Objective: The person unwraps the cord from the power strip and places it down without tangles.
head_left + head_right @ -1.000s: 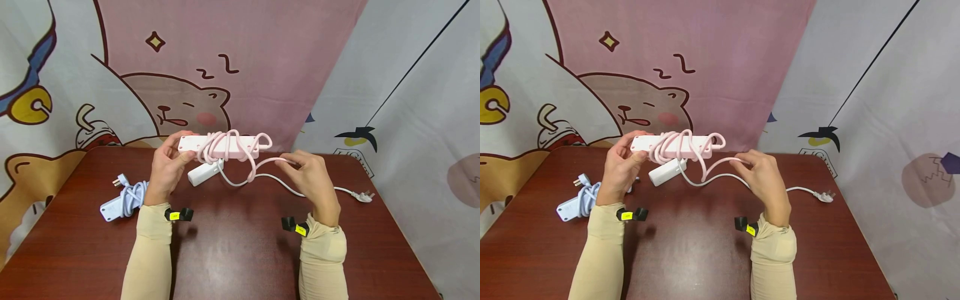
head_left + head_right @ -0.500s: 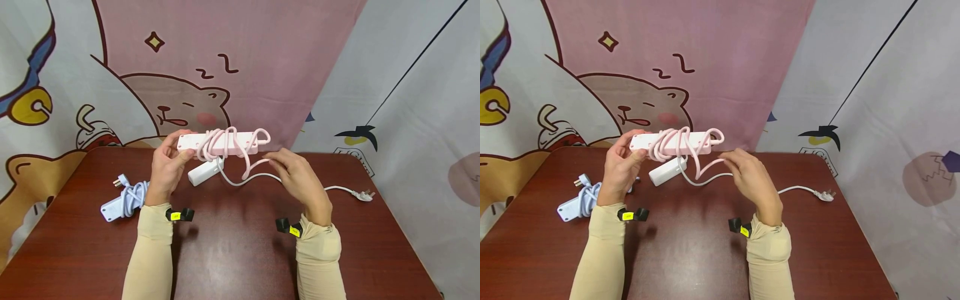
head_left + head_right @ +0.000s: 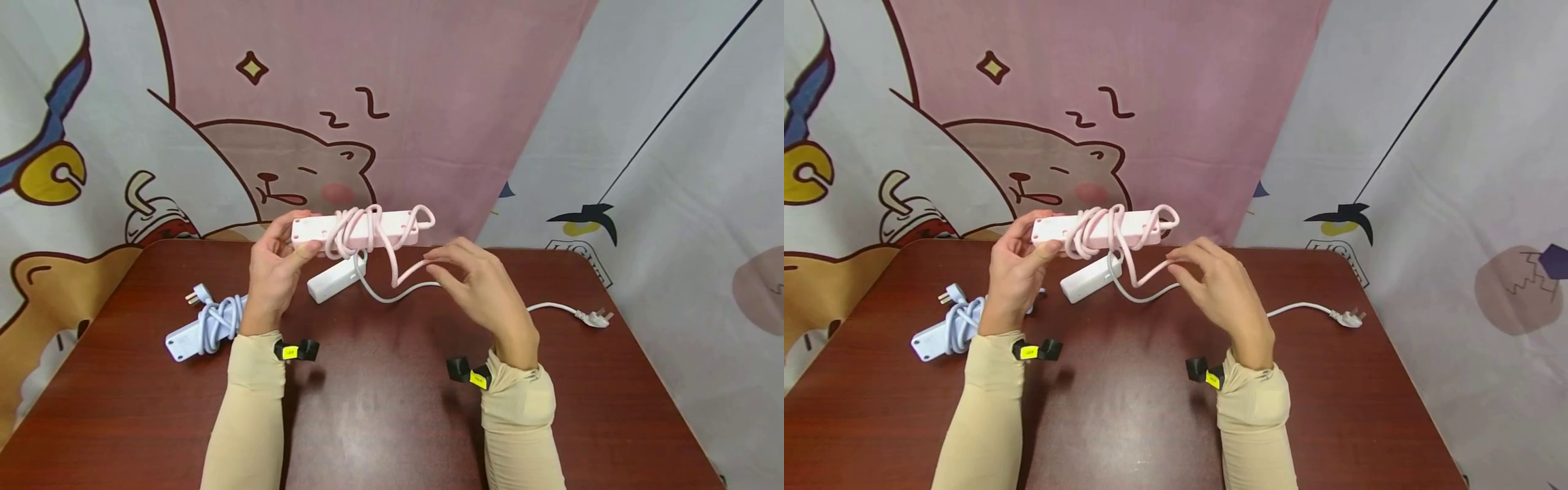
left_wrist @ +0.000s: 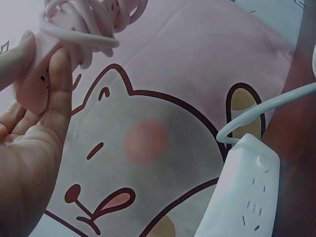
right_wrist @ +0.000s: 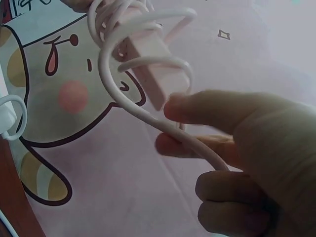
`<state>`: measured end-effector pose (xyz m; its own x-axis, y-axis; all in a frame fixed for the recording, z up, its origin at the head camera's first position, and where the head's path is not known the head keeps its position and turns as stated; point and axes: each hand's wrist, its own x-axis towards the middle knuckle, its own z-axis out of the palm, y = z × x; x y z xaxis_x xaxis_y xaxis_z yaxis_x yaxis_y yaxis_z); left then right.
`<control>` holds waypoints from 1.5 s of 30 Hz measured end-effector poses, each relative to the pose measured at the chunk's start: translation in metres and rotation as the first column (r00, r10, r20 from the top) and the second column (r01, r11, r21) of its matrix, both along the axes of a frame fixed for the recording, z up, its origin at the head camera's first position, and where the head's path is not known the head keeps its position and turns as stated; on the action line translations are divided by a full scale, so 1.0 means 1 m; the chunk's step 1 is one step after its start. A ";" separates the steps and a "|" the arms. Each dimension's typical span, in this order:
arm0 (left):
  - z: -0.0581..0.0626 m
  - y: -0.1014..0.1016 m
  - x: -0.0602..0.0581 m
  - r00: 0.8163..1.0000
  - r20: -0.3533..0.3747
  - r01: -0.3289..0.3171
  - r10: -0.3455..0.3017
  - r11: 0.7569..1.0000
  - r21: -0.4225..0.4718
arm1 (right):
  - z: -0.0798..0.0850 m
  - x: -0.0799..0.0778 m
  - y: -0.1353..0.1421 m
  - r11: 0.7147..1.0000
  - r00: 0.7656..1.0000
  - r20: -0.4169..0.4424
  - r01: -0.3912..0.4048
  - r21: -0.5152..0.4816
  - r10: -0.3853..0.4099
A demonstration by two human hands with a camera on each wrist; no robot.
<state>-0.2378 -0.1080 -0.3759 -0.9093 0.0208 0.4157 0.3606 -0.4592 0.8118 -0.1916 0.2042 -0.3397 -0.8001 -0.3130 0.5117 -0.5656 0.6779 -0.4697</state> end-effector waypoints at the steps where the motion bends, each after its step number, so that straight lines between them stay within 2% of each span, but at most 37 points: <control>1: 0.000 0.001 0.000 1.000 0.006 -0.013 0.013 1.000 -0.012 | 0.000 0.000 0.000 1.000 1.000 0.005 -0.001 0.000 0.001; 5: 0.001 0.002 0.001 0.998 0.028 -0.061 0.063 0.996 -0.065 | 0.001 0.002 -0.001 1.000 1.000 0.000 0.001 0.029 -0.001; 10: 0.000 0.002 0.001 0.996 0.033 -0.074 0.077 0.993 -0.087 | 0.003 0.004 -0.002 0.999 0.998 -0.058 0.011 0.050 -0.008; 16: 0.000 0.000 0.001 0.997 0.030 -0.066 0.069 0.994 -0.092 | 0.008 0.006 -0.003 0.998 0.988 -0.156 -0.019 -0.055 0.010; 20: 0.000 0.000 0.000 0.997 0.032 -0.058 0.063 0.988 -0.146 | 0.010 0.007 -0.004 0.987 0.975 -0.220 -0.056 -0.148 0.022; 24: 0.000 0.000 0.000 0.997 0.043 -0.047 0.057 0.976 -0.212 | 0.013 0.008 -0.004 0.977 0.958 -0.281 -0.009 -0.213 -0.052; 28: 0.000 -0.002 0.002 0.997 0.046 -0.042 0.054 0.972 -0.233 | 0.014 0.006 -0.004 0.959 0.936 -0.322 0.052 -0.278 -0.144; 30: 0.000 -0.003 0.002 0.998 0.044 -0.025 0.036 0.974 -0.226 | 0.014 0.005 -0.002 0.946 0.934 -0.312 0.070 -0.315 -0.173; 33: -0.001 -0.004 0.003 0.999 0.043 0.037 -0.029 0.980 -0.195 | 0.014 0.006 0.000 0.912 0.943 -0.252 0.106 -0.396 -0.218; 37: -0.002 -0.005 0.004 0.990 0.039 0.139 -0.134 0.977 -0.162 | 0.014 0.007 0.002 0.844 0.949 -0.144 0.171 -0.509 -0.280; 42: -0.003 -0.006 0.005 0.980 0.017 0.200 -0.200 0.966 -0.163 | 0.015 0.005 0.010 0.797 0.927 -0.092 0.260 -0.545 -0.365; 45: -0.004 -0.005 0.005 0.973 0.010 0.231 -0.232 0.964 -0.132 | 0.015 0.003 0.017 0.789 0.911 -0.080 0.304 -0.534 -0.406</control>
<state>-0.2327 -0.1132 -0.3795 -0.8709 0.2849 0.4004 0.2619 -0.4202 0.8688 -0.1882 0.2211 -0.3252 -0.6806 0.3142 0.6619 -0.4402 0.5469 -0.7122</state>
